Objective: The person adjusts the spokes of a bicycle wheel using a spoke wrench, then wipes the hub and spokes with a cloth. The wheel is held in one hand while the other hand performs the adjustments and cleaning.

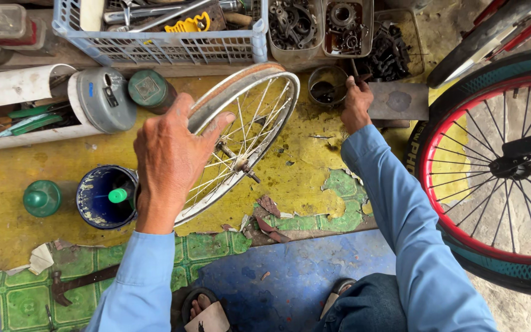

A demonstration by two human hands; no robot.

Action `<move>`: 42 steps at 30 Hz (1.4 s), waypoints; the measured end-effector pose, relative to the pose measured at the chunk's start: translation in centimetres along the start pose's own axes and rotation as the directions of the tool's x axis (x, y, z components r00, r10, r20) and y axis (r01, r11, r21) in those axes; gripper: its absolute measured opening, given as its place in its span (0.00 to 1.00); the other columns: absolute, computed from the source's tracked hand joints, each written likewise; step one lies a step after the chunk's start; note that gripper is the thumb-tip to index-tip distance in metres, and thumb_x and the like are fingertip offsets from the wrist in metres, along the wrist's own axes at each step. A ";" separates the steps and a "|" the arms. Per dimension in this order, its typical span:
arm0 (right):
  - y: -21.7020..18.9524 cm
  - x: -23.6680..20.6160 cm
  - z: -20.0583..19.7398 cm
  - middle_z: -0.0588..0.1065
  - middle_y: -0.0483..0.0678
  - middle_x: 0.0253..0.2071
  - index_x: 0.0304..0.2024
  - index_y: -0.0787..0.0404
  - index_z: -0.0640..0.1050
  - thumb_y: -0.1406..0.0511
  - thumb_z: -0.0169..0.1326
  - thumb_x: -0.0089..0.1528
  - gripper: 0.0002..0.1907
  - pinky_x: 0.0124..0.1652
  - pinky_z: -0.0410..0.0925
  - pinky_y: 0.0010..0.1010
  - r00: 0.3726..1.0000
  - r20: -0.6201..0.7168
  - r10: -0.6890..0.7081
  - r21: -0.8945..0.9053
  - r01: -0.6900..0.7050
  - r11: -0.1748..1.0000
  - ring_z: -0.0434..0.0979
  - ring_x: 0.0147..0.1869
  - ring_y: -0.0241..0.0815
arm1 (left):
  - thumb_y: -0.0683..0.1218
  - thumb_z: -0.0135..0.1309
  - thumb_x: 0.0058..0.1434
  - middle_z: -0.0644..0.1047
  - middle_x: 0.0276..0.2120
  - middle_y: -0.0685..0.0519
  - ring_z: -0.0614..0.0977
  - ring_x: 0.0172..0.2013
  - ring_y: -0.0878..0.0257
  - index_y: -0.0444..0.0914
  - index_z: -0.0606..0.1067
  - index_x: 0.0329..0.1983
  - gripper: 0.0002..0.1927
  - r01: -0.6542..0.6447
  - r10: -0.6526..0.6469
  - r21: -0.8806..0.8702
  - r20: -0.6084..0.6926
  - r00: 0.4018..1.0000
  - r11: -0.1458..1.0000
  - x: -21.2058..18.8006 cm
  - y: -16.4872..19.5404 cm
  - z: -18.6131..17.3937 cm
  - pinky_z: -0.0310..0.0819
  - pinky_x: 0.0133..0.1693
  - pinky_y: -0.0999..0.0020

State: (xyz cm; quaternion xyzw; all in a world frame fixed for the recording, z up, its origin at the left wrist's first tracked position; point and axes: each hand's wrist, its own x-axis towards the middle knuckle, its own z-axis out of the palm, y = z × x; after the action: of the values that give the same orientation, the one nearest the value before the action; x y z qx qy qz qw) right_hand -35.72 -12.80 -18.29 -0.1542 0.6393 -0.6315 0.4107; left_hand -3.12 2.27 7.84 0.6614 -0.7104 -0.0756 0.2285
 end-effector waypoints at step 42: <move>1.4 -4.9 -20.0 0.82 0.61 0.43 0.52 0.64 0.81 0.63 0.56 0.64 0.16 0.45 0.76 0.44 0.713 0.687 -0.139 -0.695 0.701 0.159 0.84 0.42 0.55 | 0.61 0.73 0.62 0.80 0.25 0.41 0.83 0.28 0.41 0.37 0.78 0.38 0.25 -0.151 0.149 -0.010 -0.093 0.984 0.989 2.1 -0.8 2.2 0.74 0.30 0.48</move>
State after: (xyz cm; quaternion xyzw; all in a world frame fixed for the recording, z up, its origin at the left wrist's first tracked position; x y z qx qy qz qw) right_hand -46.69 4.56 -20.67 -0.6885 0.6828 -0.1674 0.1780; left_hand -3.34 -0.28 6.05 0.6068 -0.7462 -0.0339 0.2717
